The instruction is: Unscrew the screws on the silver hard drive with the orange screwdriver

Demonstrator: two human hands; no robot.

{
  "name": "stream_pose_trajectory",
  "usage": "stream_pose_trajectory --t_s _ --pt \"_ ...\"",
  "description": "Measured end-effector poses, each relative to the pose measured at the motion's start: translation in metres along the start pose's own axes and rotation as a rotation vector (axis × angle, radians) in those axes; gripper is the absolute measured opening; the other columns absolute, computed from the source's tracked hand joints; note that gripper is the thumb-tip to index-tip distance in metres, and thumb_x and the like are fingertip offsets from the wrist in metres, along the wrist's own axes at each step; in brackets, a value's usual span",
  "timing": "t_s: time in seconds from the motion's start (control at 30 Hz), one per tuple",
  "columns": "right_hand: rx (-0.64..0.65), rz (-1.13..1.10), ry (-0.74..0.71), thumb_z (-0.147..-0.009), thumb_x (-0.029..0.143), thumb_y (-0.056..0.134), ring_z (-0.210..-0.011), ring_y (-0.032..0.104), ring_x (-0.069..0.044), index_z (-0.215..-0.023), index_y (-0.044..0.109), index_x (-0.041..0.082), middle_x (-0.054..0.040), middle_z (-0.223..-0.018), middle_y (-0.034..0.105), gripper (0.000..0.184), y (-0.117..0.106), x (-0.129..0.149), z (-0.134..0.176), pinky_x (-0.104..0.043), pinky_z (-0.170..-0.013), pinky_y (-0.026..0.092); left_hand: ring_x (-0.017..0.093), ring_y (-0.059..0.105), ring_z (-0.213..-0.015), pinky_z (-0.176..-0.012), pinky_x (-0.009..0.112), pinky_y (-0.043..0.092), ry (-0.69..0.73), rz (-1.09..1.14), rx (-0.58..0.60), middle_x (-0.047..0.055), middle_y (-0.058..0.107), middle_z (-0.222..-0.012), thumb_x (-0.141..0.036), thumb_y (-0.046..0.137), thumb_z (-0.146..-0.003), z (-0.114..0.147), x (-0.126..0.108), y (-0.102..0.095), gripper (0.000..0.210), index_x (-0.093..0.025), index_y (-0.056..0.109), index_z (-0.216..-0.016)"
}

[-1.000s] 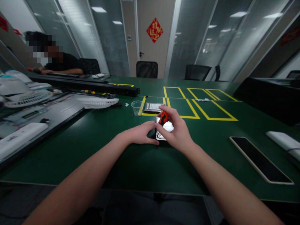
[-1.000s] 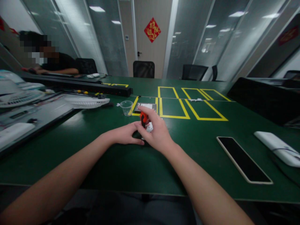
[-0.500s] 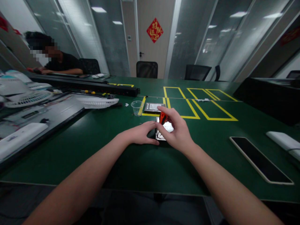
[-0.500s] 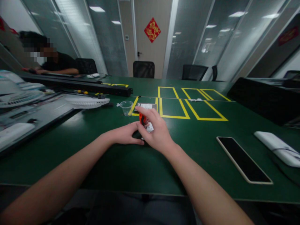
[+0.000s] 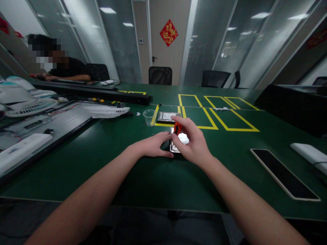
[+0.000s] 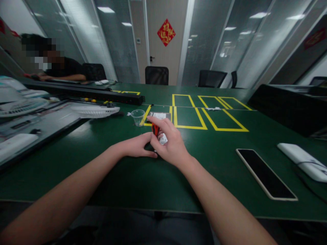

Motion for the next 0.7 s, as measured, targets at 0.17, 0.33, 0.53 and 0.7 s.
stream_pose_trajectory --t_s 0.17,0.33,0.53,0.7 --pt "0.007 0.012 0.022 -0.121 0.026 0.070 -0.118 0.086 -0.033 -0.175 0.074 0.035 -0.0106 -0.139 0.087 0.055 -0.0002 0.0009 -0.0001 -0.057 -0.109 0.077 0.048 0.076 -0.160 -0.142 0.065 0.061 0.002 0.014 0.005 0.016 0.079 -0.170 -0.065 0.105 -0.100 0.0001 -0.0003 -0.0008 0.082 -0.028 0.077 -0.167" --pt "0.008 -0.005 0.006 -0.120 0.024 0.071 -0.125 0.089 -0.032 -0.176 0.074 0.035 -0.0112 -0.155 0.089 0.057 0.0002 0.0002 0.0005 -0.059 -0.119 0.076 0.047 0.075 -0.162 -0.143 0.065 0.060 0.002 -0.010 -0.001 0.016 0.080 -0.170 -0.065 0.105 -0.101 -0.0001 0.0000 0.0006 0.083 -0.027 0.075 -0.169" --pt "0.033 -0.001 0.052 -0.114 0.021 0.074 -0.127 0.092 -0.033 -0.182 0.071 0.035 -0.0114 -0.161 0.088 0.070 -0.0002 -0.0023 0.0029 -0.060 -0.123 0.077 0.050 0.072 -0.171 -0.148 0.065 0.057 -0.016 0.011 0.005 0.017 0.077 -0.178 -0.060 0.109 -0.098 -0.0002 -0.0038 -0.0006 0.081 -0.027 0.077 -0.166" --pt "0.041 0.008 0.068 -0.115 0.020 0.070 -0.116 0.092 -0.032 -0.183 0.066 0.037 -0.0092 -0.144 0.091 0.071 0.0001 -0.0041 0.0046 -0.057 -0.109 0.079 0.051 0.068 -0.177 -0.152 0.068 0.053 -0.052 0.019 0.022 0.019 0.074 -0.184 -0.064 0.109 -0.098 -0.0004 -0.0020 -0.0013 0.091 -0.027 0.074 -0.172"
Point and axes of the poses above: each hand's wrist, its own z-axis away from the middle knuckle, its own y-axis out of the palm, x = y × z, the point moved 1 cm from there along -z, towards the middle knuckle
